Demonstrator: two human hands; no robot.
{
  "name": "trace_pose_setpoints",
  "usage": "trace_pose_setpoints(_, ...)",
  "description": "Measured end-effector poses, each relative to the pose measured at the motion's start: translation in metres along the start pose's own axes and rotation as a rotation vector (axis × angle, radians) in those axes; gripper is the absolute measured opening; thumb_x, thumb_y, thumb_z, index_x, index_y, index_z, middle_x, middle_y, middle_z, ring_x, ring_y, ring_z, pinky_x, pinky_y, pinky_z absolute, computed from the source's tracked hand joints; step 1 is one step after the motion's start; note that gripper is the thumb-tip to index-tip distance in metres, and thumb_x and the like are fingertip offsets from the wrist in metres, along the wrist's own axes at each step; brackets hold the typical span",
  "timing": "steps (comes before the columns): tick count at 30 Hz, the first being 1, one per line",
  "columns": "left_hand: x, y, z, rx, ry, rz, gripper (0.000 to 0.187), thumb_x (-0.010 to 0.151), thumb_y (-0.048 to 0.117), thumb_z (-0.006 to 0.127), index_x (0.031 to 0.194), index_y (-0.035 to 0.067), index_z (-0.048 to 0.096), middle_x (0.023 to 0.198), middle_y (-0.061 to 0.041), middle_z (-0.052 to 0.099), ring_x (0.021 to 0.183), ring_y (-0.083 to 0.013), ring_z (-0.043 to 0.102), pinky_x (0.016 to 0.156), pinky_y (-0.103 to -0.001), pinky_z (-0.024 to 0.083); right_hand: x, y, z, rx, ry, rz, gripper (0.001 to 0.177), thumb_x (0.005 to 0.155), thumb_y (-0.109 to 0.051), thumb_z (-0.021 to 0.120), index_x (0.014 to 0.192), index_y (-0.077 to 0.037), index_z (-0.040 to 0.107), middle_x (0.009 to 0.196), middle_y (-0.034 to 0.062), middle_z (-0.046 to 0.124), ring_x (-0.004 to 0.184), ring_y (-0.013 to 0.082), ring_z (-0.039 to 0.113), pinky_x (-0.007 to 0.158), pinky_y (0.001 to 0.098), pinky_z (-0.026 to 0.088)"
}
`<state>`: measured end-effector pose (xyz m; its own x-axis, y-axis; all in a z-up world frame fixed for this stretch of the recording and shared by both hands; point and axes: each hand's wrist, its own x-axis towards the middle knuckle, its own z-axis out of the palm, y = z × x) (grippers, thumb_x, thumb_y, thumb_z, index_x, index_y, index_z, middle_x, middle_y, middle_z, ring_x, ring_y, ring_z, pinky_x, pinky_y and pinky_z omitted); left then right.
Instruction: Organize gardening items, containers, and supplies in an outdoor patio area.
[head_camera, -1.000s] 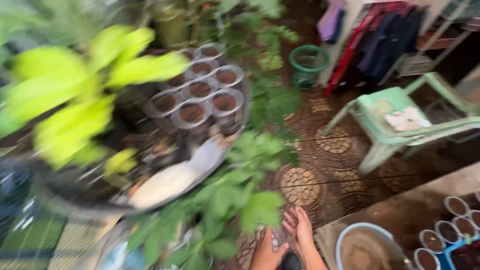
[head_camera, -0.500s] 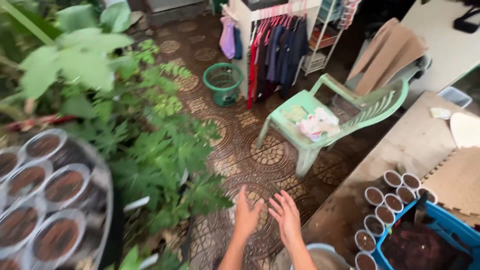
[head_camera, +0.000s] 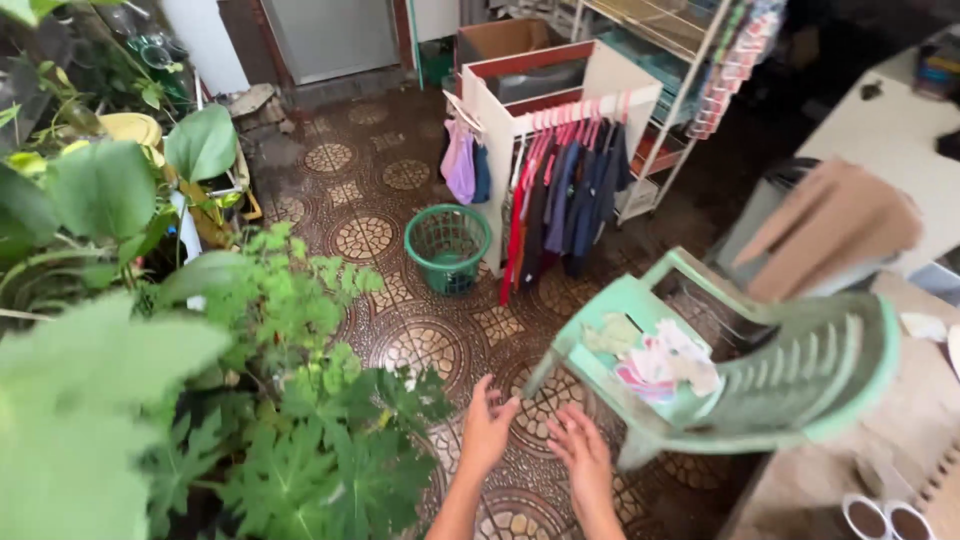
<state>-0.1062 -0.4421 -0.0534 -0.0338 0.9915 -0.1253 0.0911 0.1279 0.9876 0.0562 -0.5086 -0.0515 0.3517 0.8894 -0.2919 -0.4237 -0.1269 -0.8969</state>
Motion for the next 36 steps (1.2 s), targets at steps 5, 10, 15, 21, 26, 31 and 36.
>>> trace_pose_setpoints(5,0.084,0.035,-0.026,0.022,0.044,0.028,0.073,0.089,0.029,0.073,0.151,0.011,0.04,0.134,-0.017,0.065,0.105,-0.0215,0.071,0.086,-0.037,0.058,0.078,-0.001,0.059,-0.011,-0.056,-0.039,0.047,0.101,-0.023,0.053,0.142,0.0,0.053,0.138,0.0173,0.065,0.121,0.027,0.068,0.093,0.0374,0.055)
trace_pose_setpoints(10,0.198,0.014,-0.048,-0.085,0.15,0.007,0.072,0.086,0.02,0.075,0.149,0.009,0.042,0.129,-0.018,0.064,0.101,-0.0247,0.071,0.086,-0.037,0.058,0.199,0.014,0.11,0.014,-0.102,0.016,0.046,0.1,-0.022,0.053,0.142,-0.003,0.054,0.136,0.0171,0.065,0.12,0.0293,0.068,0.089,0.0373,0.056)
trace_pose_setpoints(15,0.34,0.004,-0.065,-0.033,0.262,-0.014,0.062,0.085,0.021,0.077,0.141,0.007,0.053,0.127,-0.017,0.07,0.104,-0.0227,0.072,0.088,-0.036,0.059,0.335,0.001,0.18,-0.052,-0.19,0.033,0.044,0.101,-0.021,0.053,0.14,-0.002,0.055,0.136,0.0171,0.066,0.121,0.0283,0.068,0.091,0.0373,0.057)
trace_pose_setpoints(21,0.478,0.045,-0.093,-0.096,0.39,0.005,0.06,0.087,0.019,0.075,0.141,0.005,0.053,0.127,-0.015,0.068,0.105,-0.0208,0.071,0.09,-0.035,0.058,0.47,-0.053,0.309,-0.165,-0.347,0.03,0.044,0.101,-0.023,0.053,0.139,-0.003,0.056,0.138,0.0158,0.066,0.122,0.0273,0.069,0.093,0.0364,0.057)
trace_pose_setpoints(26,0.584,0.033,-0.145,-0.127,0.543,0.048,0.059,0.083,0.014,0.077,0.137,0.004,0.057,0.121,-0.015,0.071,0.1,-0.0206,0.072,0.088,-0.034,0.058,0.576,-0.032,0.414,-0.136,-0.479,0.042,0.044,0.098,-0.022,0.057,0.137,-0.003,0.057,0.134,0.017,0.067,0.117,0.0284,0.071,0.089,0.0381,0.057)
trace_pose_setpoints(31,0.678,0.058,-0.214,0.007,0.583,-0.006,0.039,0.089,0.014,0.071,0.126,0.004,0.07,0.09,-0.011,0.078,0.079,-0.019,0.069,0.073,-0.031,0.056,0.651,-0.006,0.532,-0.156,-0.587,0.051,0.041,0.099,-0.025,0.059,0.132,0.0,0.061,0.131,0.0163,0.069,0.115,0.0263,0.072,0.091,0.0364,0.057)
trace_pose_setpoints(36,0.805,0.081,-0.314,0.049,0.582,-0.066,0.026,0.086,0.015,0.071,0.108,0.003,0.076,0.076,-0.007,0.077,0.068,-0.0178,0.072,0.066,-0.031,0.057,0.739,0.019,0.672,-0.183,-0.558,0.087,0.04,0.098,-0.024,0.06,0.13,-0.001,0.063,0.128,0.0149,0.071,0.112,0.0258,0.073,0.088,0.0365,0.058)
